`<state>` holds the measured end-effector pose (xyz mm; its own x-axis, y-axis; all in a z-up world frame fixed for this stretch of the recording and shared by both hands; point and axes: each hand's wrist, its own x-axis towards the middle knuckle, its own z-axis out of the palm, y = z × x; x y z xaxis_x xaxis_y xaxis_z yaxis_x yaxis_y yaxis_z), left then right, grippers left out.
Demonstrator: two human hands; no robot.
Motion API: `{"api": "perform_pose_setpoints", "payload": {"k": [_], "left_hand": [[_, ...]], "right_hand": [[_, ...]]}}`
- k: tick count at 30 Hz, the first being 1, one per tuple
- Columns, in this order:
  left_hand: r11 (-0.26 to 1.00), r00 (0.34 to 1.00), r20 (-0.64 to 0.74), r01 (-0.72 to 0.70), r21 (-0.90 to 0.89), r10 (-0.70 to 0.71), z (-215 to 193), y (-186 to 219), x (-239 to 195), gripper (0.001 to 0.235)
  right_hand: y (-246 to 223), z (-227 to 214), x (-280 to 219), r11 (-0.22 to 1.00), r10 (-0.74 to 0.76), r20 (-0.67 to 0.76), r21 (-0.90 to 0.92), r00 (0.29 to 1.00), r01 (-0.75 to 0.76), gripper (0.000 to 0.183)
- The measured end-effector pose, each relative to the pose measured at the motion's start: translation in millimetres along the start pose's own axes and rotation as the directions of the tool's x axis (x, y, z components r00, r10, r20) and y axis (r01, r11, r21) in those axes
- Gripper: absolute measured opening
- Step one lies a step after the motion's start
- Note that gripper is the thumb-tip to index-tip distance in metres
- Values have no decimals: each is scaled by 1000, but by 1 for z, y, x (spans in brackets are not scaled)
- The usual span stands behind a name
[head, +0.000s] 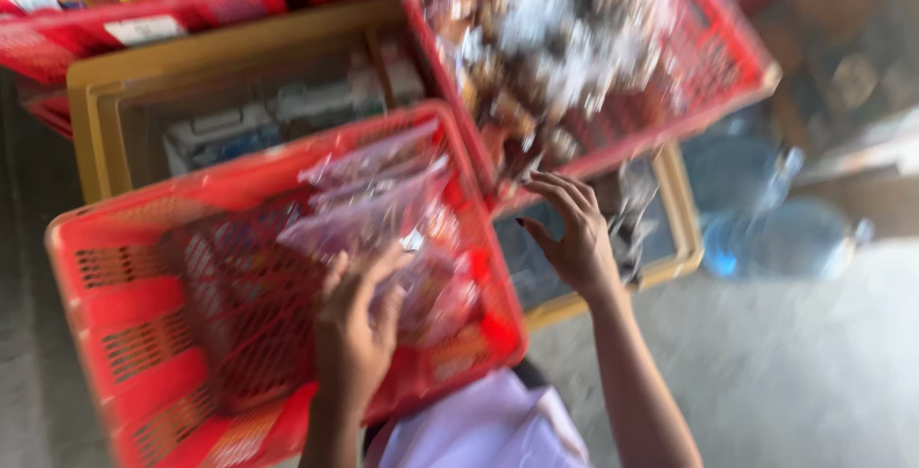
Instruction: The person sorts several small plastic bags of snacks into red plastic crates by hand, moving them from a large bag and between different crates located on the floor and shelves.
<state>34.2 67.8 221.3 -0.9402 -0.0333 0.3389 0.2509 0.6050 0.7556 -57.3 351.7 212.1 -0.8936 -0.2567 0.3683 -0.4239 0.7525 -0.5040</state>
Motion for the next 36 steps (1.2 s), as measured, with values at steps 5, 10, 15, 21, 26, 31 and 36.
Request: {"api": "perform_pose_setpoints", "payload": {"k": [5,10,15,21,26,31,36], "left_hand": [[993,993,-72,-87,83,93,69,57,43,68],[987,998,-60,-26,157,36,130,79,66,80],[977,999,-43,27,212,-19,160,75,67,75],[987,997,-61,56,152,-48,168,69,56,59],[998,994,-103,-38,59,44,151,64,42,60],[986,968,-246,-80,-144,43,106,79,28,84],[974,940,-341,-76,-213,-1,46,93,10,105]], "right_hand": [[104,-4,77,954,189,-97,-217,977,-206,53],[191,9,150,844,447,171,-406,878,-350,95],[234,39,172,888,295,137,-405,945,-218,50],[224,16,175,972,154,-6,-179,988,-152,23],[169,-53,168,984,-17,-16,178,1000,20,8],[81,-84,123,852,-105,23,518,994,77,8],[-36,-64,86,722,-67,100,692,993,-21,11]]}}
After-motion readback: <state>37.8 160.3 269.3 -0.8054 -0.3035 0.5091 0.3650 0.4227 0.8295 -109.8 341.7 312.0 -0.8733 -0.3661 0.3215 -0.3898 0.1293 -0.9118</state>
